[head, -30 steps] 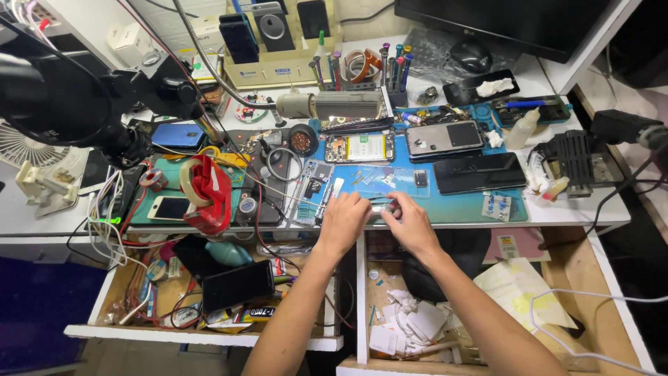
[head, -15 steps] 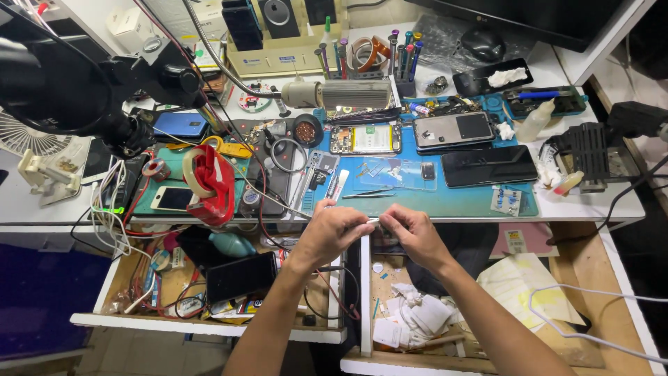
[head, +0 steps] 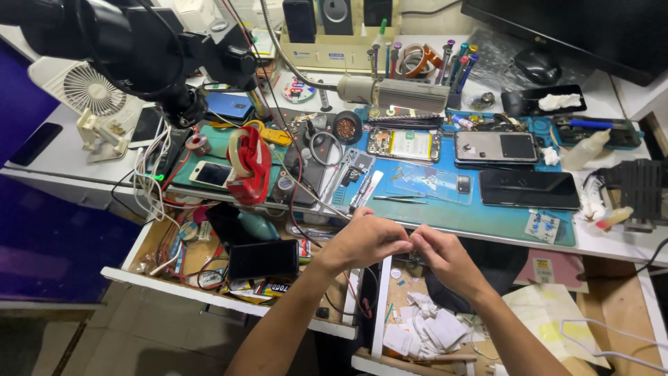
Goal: Repairing a small electronic circuit board using a soldering iron and tweezers
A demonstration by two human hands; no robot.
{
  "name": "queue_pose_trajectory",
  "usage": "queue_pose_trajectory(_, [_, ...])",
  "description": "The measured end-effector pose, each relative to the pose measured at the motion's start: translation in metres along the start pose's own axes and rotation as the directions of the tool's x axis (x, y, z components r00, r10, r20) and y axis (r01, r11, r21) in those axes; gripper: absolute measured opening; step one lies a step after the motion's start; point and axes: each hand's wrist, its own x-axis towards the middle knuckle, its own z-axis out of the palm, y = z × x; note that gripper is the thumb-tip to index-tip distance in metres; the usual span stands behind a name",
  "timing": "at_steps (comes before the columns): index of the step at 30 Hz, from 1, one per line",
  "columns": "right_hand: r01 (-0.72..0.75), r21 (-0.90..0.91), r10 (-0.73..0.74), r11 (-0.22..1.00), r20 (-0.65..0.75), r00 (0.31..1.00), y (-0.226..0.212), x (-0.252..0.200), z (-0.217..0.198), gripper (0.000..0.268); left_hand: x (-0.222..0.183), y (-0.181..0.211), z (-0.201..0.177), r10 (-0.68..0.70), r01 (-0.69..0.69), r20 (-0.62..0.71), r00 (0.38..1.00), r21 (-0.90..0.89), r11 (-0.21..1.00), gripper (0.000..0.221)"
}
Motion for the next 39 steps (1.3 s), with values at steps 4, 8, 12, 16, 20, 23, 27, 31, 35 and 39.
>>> queue_pose_trajectory(4, [0.007,-0.120,-0.017,0.993,-0.079,0.997,0.000,-0.008,-0.002,0.025,0.009,0.015,-0.020,0.033,-0.032,0.025,0.999,-0.045,0.998,0.013])
queue_pose_trajectory(8, [-0.112,-0.264,0.028,0.958,-0.304,0.952,-0.024,-0.014,-0.012,0.026,0.028,0.013,-0.043,0.028,-0.030,0.018,0.999,0.085,0.996,0.015])
queue_pose_trajectory(12, [-0.231,-0.123,0.149,0.965,-0.468,0.871,-0.028,-0.016,-0.054,0.035,0.025,0.019,-0.109,0.001,0.000,-0.162,0.987,0.006,1.000,0.024])
queue_pose_trajectory(16, [-0.193,0.135,0.233,0.972,-0.429,0.873,0.006,-0.016,-0.049,0.038,0.016,0.041,-0.150,0.234,-0.241,-0.523,0.820,0.057,0.969,0.021])
queue_pose_trajectory(20, [-0.239,0.519,0.422,0.820,-0.268,0.866,0.065,-0.016,-0.016,0.030,0.009,0.046,-0.208,0.338,-0.179,-0.857,0.389,0.290,0.940,0.010])
queue_pose_trajectory(23, [-0.309,0.590,0.499,0.746,-0.189,0.846,0.072,-0.024,-0.003,0.029,-0.022,0.064,-0.235,0.402,-0.345,-0.911,0.091,0.350,0.871,0.007])
queue_pose_trajectory(27, [-0.301,0.650,0.492,0.698,-0.129,0.861,0.088,-0.035,-0.002,0.035,-0.121,0.058,-0.225,0.484,-0.103,-0.857,-0.178,0.505,0.857,0.027])
queue_pose_trajectory(31, [-0.312,0.672,0.495,0.672,-0.095,0.864,0.082,-0.035,-0.001,0.033,-0.250,-0.013,-0.172,0.409,0.132,-0.811,-0.419,0.391,0.911,0.033])
queue_pose_trajectory(35, [-0.317,0.748,0.508,0.583,-0.030,0.861,0.084,-0.034,0.008,0.028,-0.344,-0.083,-0.110,0.205,0.329,-0.909,-0.364,0.080,0.941,0.025])
queue_pose_trajectory(39, [-0.297,0.769,0.462,0.567,0.002,0.887,0.088,-0.039,0.016,0.028,-0.346,-0.112,-0.043,-0.194,0.647,-0.979,0.068,-0.105,0.755,0.014])
